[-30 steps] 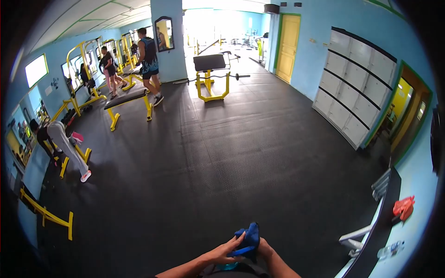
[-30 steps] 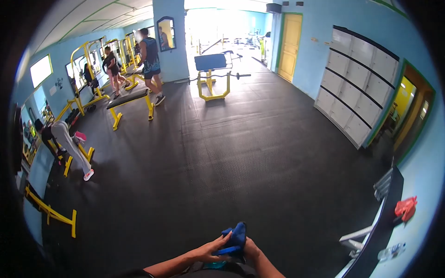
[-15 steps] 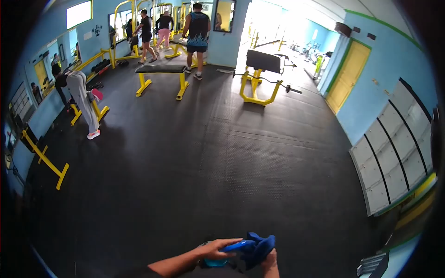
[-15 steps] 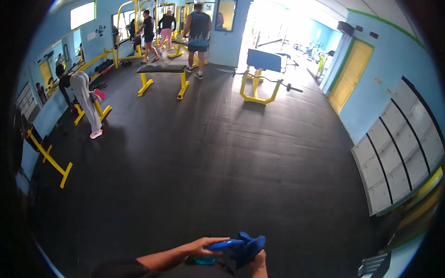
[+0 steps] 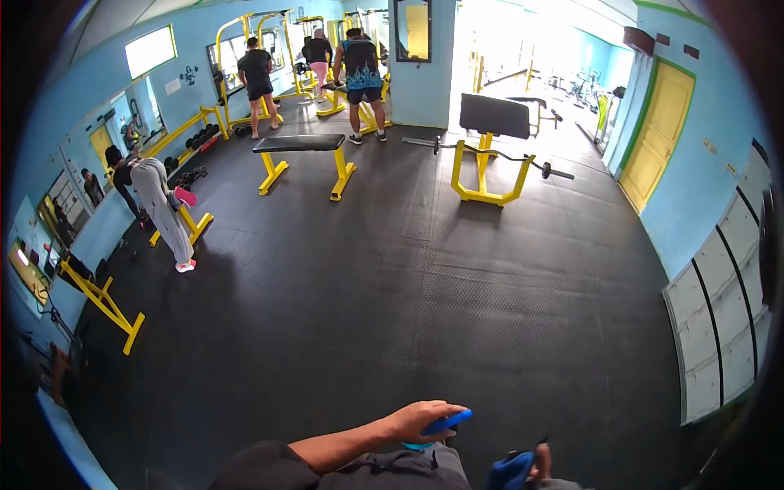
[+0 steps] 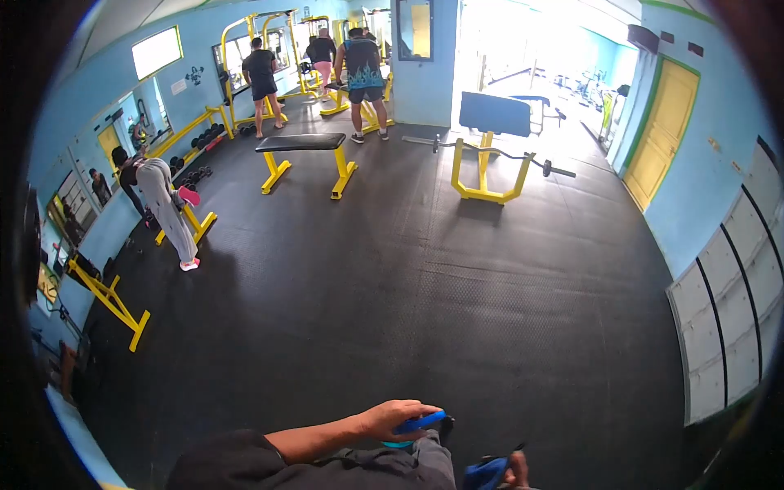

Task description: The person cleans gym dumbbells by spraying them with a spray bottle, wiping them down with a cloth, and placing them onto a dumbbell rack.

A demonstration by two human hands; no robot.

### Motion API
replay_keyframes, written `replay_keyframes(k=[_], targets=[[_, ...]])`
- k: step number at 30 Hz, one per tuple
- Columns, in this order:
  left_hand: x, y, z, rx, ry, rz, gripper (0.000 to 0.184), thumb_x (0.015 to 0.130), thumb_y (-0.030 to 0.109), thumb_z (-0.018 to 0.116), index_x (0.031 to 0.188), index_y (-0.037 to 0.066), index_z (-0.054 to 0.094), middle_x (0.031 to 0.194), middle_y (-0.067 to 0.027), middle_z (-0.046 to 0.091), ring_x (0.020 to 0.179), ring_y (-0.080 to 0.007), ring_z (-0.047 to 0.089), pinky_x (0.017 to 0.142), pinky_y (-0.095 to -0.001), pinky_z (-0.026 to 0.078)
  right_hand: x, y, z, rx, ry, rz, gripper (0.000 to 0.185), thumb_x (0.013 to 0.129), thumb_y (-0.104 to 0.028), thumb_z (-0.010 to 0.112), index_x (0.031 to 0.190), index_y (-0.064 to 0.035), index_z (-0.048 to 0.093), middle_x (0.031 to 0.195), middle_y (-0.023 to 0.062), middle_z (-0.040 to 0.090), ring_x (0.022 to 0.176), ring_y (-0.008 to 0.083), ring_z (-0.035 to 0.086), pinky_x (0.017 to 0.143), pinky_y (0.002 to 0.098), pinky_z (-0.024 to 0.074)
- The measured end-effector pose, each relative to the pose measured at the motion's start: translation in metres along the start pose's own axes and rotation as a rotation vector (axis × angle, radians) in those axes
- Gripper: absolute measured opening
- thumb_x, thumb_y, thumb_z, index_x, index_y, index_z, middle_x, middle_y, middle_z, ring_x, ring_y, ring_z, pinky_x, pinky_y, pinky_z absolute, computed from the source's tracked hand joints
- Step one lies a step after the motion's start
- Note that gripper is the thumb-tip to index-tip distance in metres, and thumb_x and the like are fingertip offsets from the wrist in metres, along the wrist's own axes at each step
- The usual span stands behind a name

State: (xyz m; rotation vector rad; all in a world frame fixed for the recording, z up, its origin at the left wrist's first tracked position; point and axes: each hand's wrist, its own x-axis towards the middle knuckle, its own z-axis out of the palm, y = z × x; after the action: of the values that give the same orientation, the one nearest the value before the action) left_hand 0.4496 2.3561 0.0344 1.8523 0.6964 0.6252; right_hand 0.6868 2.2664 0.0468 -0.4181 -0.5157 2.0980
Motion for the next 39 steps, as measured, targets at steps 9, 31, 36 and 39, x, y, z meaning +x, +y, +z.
replay_keyframes(k=[9,31,36,39], targets=[[0.112,-0.019,-0.079,0.117,0.597,-0.172,0.052,0.083,0.028,0.068,0.124,0.000,0.053,0.102,-0.0146,0.057,0.087,-0.0235,0.059,0.077,-0.0337,0.051,0.161,-0.154,-0.066,0.055,0.143,0.310,0.064,0.098,-0.051,0.034,0.139,-0.0017,0.037,0.126,0.0194,0.054,0.109,0.0273,0.055,0.098,0.0426,0.0413],[0.290,-0.217,-0.455,-0.010,0.502,-0.158,0.050,0.085,0.026,0.064,0.126,0.002,0.048,0.114,-0.0143,0.055,0.100,-0.0259,0.056,0.085,-0.0347,0.046,0.648,-0.220,-0.212,-2.166,-0.307,-0.213,0.041,0.090,-0.038,0.055,0.057,-0.0131,0.058,0.062,0.0042,0.061,0.064,0.0250,0.058,0.060,0.0398,0.0429],[0.284,-0.277,-0.534,-0.036,0.467,-0.289,0.050,0.084,0.028,0.064,0.125,0.002,0.050,0.113,-0.0142,0.055,0.102,-0.0257,0.056,0.088,-0.0350,0.044,0.798,-0.241,-0.243,-2.157,-0.303,-0.555,0.040,0.086,-0.033,0.060,0.051,-0.0149,0.054,0.056,0.0037,0.058,0.061,0.0263,0.055,0.060,0.0422,0.0412],[0.280,-0.315,-0.586,-0.079,0.593,-0.372,0.049,0.084,0.030,0.064,0.123,0.003,0.051,0.113,-0.0135,0.056,0.101,-0.0245,0.057,0.086,-0.0357,0.045,0.895,-0.220,-0.337,-2.109,-0.441,-0.438,0.022,0.089,-0.032,0.055,0.080,-0.0113,0.054,0.083,0.0082,0.058,0.083,0.0266,0.055,0.076,0.0411,0.0414]])
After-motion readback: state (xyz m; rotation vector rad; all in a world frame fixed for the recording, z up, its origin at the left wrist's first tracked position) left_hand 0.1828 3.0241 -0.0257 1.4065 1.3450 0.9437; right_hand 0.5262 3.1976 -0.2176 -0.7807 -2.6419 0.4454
